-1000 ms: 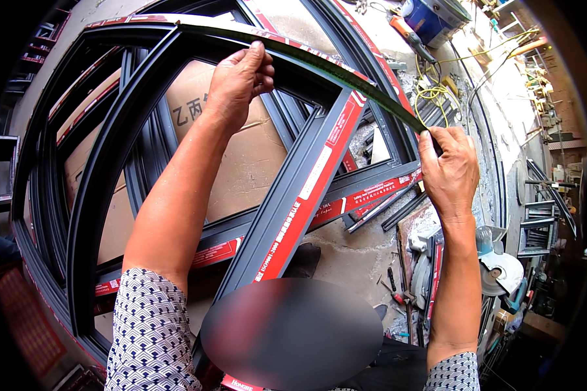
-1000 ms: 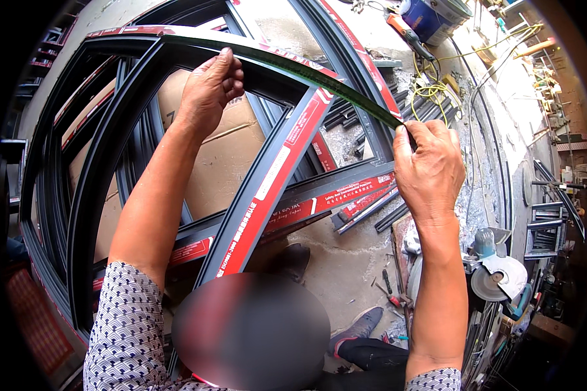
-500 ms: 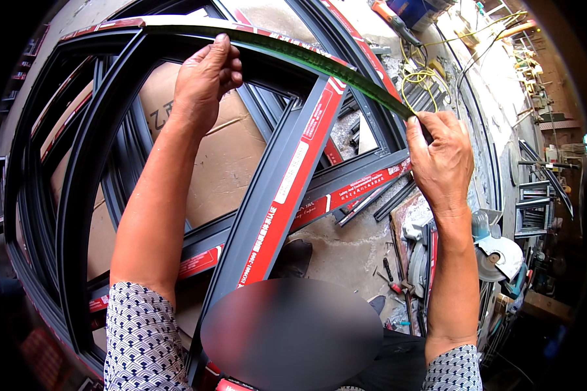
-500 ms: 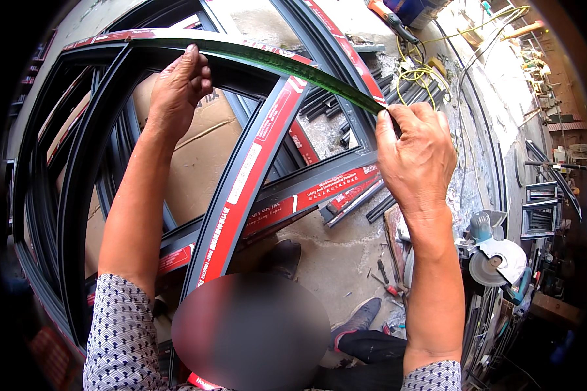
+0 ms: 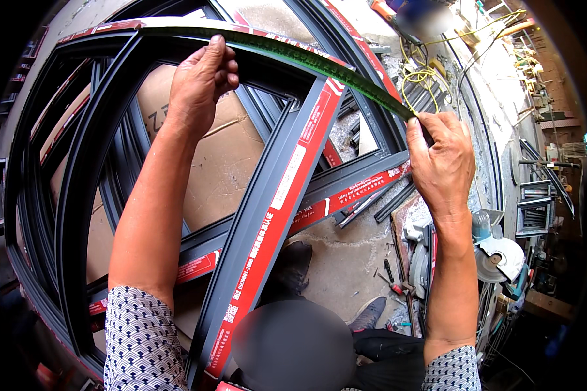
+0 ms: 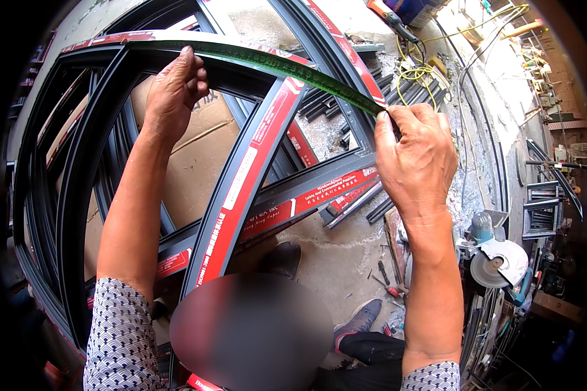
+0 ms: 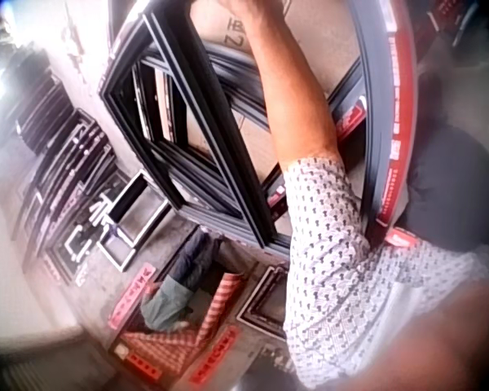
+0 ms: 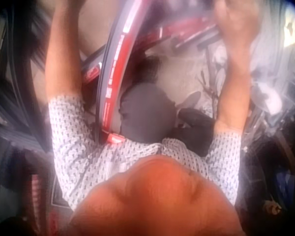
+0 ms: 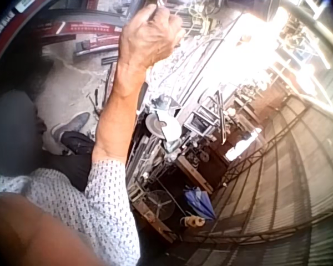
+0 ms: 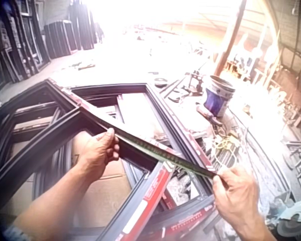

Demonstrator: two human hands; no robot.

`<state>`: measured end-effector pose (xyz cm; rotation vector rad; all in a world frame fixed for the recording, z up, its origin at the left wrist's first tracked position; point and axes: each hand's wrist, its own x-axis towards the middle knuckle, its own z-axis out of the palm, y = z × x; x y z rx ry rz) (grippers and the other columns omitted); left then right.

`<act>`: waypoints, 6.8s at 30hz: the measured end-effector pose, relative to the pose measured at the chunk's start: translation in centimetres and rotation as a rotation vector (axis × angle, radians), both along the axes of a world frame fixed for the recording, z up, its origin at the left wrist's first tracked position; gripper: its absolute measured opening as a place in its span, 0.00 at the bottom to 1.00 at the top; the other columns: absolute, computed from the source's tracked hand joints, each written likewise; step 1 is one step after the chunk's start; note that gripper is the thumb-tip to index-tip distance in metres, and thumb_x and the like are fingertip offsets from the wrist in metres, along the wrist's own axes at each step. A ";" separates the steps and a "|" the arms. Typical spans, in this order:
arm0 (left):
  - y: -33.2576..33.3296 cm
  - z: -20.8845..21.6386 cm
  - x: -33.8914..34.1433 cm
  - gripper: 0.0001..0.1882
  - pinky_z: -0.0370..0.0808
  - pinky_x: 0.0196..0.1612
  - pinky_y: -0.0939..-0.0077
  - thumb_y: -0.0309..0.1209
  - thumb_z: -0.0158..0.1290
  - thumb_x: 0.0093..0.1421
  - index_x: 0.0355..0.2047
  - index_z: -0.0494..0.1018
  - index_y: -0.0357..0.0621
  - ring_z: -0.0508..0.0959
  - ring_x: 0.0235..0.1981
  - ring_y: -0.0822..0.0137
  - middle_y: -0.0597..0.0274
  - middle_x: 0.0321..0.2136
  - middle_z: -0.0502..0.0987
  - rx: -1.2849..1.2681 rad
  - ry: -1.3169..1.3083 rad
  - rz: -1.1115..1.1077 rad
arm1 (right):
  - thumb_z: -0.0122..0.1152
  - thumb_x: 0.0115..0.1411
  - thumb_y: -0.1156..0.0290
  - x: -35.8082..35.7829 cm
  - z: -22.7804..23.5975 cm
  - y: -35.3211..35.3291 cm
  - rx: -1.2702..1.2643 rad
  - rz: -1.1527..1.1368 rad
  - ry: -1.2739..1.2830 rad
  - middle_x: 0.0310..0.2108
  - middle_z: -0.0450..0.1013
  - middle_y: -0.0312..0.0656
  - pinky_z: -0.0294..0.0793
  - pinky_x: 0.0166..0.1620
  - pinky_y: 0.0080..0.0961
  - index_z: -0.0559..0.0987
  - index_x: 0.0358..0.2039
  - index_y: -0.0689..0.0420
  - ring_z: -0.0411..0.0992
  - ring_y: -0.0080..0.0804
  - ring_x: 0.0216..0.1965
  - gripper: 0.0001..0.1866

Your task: The person measures and marks a long aluminum window frame profile using a tape measure and marker. They then position the profile on a miter saw and cut it to size. The person repeats this process for multiple frame pieces, assembling them into a rectangular window frame structure.

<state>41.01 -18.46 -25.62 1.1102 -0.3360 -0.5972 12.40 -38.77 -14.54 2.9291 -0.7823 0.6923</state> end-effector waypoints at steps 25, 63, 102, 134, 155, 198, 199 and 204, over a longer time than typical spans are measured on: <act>0.0 0.0 0.1 0.18 0.79 0.35 0.83 0.47 0.57 0.74 0.40 0.78 0.44 0.77 0.27 0.76 0.67 0.30 0.78 0.000 -0.007 0.005 | 0.68 0.64 0.65 -0.1 -0.2 -0.1 -0.015 0.015 -0.025 0.36 0.79 0.41 0.76 0.43 0.41 0.88 0.38 0.56 0.76 0.44 0.41 0.09; 6.3 20.1 -18.9 0.19 0.74 0.39 0.81 0.43 0.64 0.70 0.39 0.78 0.36 0.77 0.32 0.76 0.65 0.31 0.80 0.127 -0.631 -0.370 | 0.67 0.63 0.68 -21.8 1.3 3.6 0.323 -0.266 -0.102 0.37 0.80 0.48 0.74 0.49 0.44 0.86 0.37 0.60 0.76 0.53 0.41 0.09; -1.2 25.8 -43.5 0.14 0.79 0.38 0.68 0.34 0.71 0.58 0.36 0.79 0.38 0.83 0.34 0.62 0.56 0.32 0.81 0.370 -1.597 -1.051 | 0.65 0.65 0.62 -58.2 4.2 13.4 0.258 -0.914 -0.009 0.37 0.77 0.46 0.76 0.48 0.49 0.87 0.36 0.55 0.75 0.53 0.45 0.11; -15.1 12.1 -41.4 0.19 0.80 0.42 0.61 0.44 0.62 0.67 0.40 0.81 0.36 0.84 0.35 0.55 0.50 0.32 0.83 0.655 -1.441 -1.214 | 0.64 0.65 0.56 -60.5 0.0 4.0 0.565 -0.932 0.233 0.40 0.79 0.50 0.77 0.51 0.50 0.89 0.40 0.54 0.78 0.55 0.47 0.16; -26.4 -3.4 -56.1 0.16 0.77 0.56 0.55 0.39 0.62 0.66 0.44 0.75 0.39 0.80 0.50 0.49 0.50 0.43 0.77 0.006 -1.956 -1.696 | 0.65 0.67 0.63 -73.2 -12.4 2.5 0.968 -0.970 0.058 0.34 0.76 0.49 0.74 0.42 0.36 0.85 0.40 0.63 0.76 0.44 0.36 0.14; -33.4 -13.2 -63.5 0.25 0.76 0.59 0.55 0.34 0.66 0.58 0.54 0.72 0.43 0.76 0.55 0.51 0.52 0.48 0.76 0.012 -2.005 -1.387 | 0.66 0.67 0.68 -75.5 -16.9 0.7 0.997 -0.923 -0.104 0.36 0.76 0.45 0.74 0.46 0.32 0.83 0.41 0.66 0.76 0.39 0.39 0.12; -33.5 -13.1 -63.5 0.24 0.75 0.59 0.55 0.33 0.65 0.58 0.54 0.72 0.42 0.76 0.55 0.51 0.52 0.48 0.76 0.010 -2.003 -1.393 | 0.66 0.68 0.68 -75.5 -16.9 0.7 0.993 -0.926 -0.095 0.36 0.76 0.45 0.74 0.45 0.33 0.83 0.41 0.66 0.76 0.40 0.39 0.12; -32.9 -13.2 -63.7 0.26 0.69 0.68 0.55 0.25 0.56 0.61 0.61 0.70 0.37 0.73 0.63 0.47 0.46 0.55 0.75 0.175 -2.069 -1.402 | 0.64 0.68 0.65 -75.1 -16.8 0.3 0.956 -0.925 -0.084 0.36 0.77 0.49 0.75 0.45 0.38 0.84 0.41 0.65 0.77 0.47 0.39 0.13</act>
